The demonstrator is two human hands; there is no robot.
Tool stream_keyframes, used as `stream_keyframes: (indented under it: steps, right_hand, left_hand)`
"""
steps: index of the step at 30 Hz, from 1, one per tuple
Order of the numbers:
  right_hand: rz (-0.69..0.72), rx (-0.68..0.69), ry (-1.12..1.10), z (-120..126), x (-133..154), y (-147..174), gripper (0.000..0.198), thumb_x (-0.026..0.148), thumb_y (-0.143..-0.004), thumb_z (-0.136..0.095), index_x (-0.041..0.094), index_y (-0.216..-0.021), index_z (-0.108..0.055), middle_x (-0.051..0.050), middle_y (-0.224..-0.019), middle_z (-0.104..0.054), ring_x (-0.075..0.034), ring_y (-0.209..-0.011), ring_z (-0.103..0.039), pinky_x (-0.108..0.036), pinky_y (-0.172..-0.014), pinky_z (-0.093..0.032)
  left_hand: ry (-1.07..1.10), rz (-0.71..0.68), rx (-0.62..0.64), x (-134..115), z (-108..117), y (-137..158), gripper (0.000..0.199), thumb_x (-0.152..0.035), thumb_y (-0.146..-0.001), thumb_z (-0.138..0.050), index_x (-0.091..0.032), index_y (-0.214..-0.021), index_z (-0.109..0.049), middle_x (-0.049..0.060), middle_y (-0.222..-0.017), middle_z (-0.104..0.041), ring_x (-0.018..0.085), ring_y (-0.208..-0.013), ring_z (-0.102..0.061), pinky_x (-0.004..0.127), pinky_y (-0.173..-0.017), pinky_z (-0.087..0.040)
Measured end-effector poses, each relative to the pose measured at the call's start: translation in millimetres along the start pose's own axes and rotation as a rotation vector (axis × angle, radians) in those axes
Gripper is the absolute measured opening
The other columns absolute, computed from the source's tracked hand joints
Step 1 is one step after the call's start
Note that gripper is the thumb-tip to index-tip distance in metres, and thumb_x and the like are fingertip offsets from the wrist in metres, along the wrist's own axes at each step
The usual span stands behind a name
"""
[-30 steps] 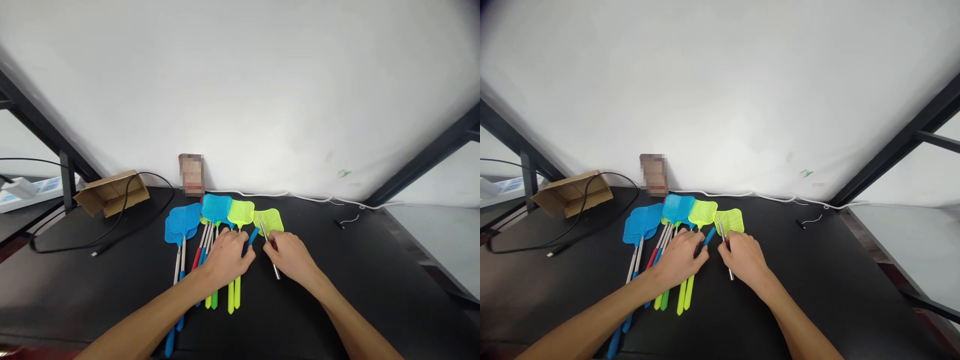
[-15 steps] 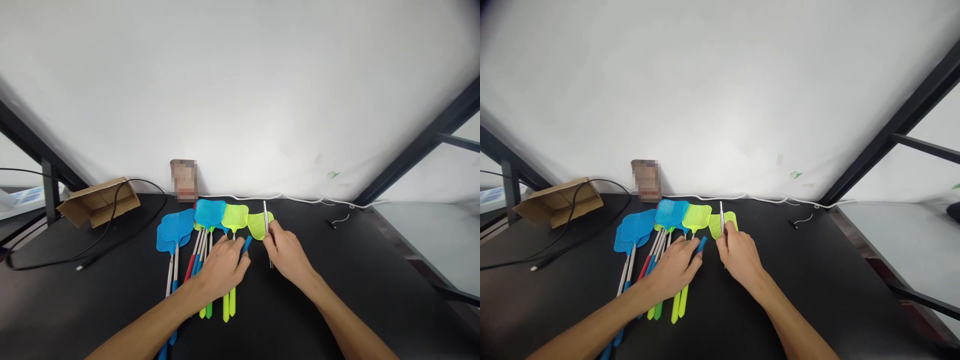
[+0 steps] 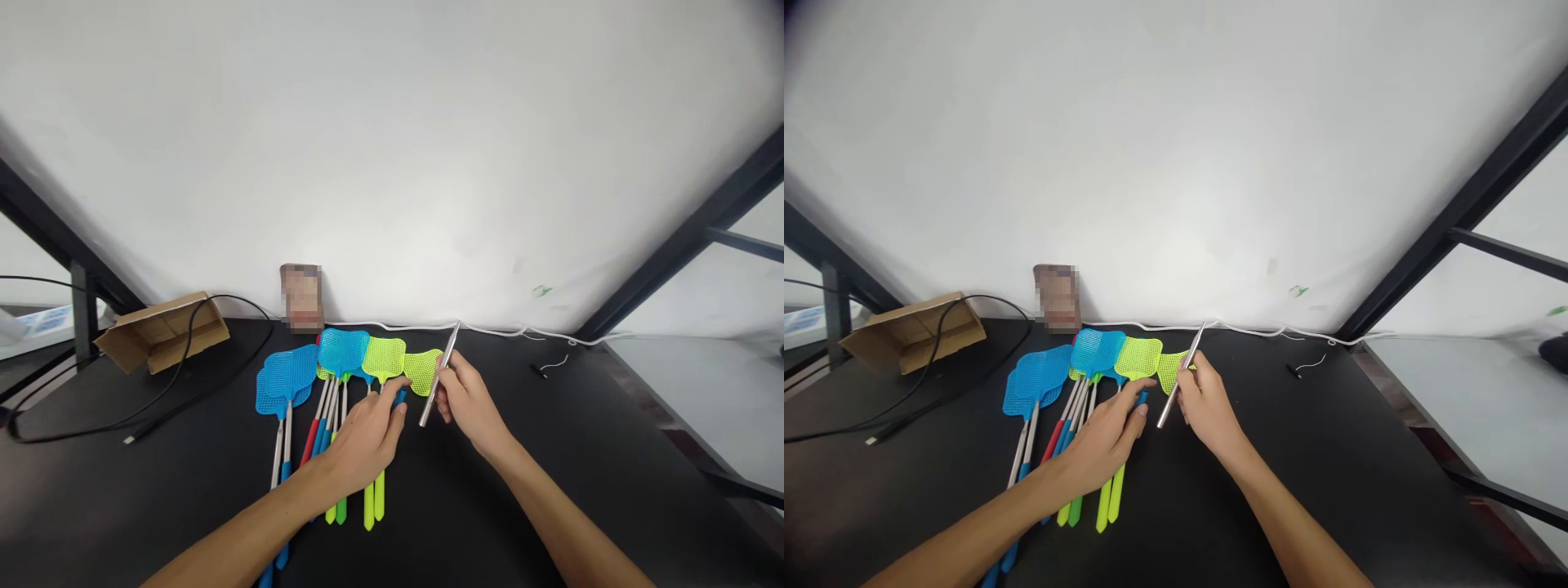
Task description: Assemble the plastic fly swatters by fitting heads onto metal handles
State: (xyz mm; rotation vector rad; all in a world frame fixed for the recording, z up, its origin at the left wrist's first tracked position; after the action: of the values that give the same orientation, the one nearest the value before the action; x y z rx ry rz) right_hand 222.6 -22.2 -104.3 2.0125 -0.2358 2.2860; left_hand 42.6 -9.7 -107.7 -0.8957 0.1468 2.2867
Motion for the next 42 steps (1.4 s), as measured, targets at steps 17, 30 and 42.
stream_keyframes:
  steps: [17,30,42]
  right_hand:
    - [0.106,-0.222,-0.35,6,-3,10,0.012,0.036,-0.099,-0.054,0.025,-0.093,-0.052,0.005,-0.063,-0.057,-0.013,-0.053,-0.054,-0.023,-0.046,-0.045]
    - [0.198,-0.179,-0.201,1,4,17,0.015,0.039,-0.101,-0.055,0.025,-0.099,-0.051,0.004,-0.067,-0.06,-0.014,-0.057,-0.057,-0.025,-0.049,-0.047]
    - [0.208,-0.112,-0.116,-5,3,23,0.017,0.042,-0.1,-0.055,0.025,-0.099,-0.055,0.002,-0.071,-0.062,-0.016,-0.06,-0.058,-0.027,-0.052,-0.046]
  left_hand:
    - [0.204,-0.003,0.012,-4,0,1,0.036,-0.044,-0.107,-0.03,-0.024,-0.118,-0.057,0.0,-0.081,-0.058,0.019,-0.075,-0.056,0.031,-0.069,-0.036]
    - [0.197,-0.049,-0.004,-3,-3,-1,0.034,-0.04,-0.107,-0.032,-0.021,-0.113,-0.059,0.001,-0.081,-0.062,0.018,-0.072,-0.058,0.03,-0.069,-0.039]
    - [0.237,-0.099,-0.085,-1,-3,-1,0.026,-0.033,-0.105,-0.041,-0.021,-0.116,-0.061,0.005,-0.096,-0.068,0.02,-0.085,-0.062,0.031,-0.076,-0.043]
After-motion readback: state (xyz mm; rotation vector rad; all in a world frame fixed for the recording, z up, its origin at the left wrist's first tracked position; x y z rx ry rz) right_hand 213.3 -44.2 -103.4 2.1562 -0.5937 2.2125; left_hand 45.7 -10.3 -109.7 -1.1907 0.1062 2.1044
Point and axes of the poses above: each hand's wrist, its own y-axis away from the middle knuckle, its own z-axis out of the back of the hand, x = y × z, the point moved 3 cm from there along -y, towards the middle knuckle
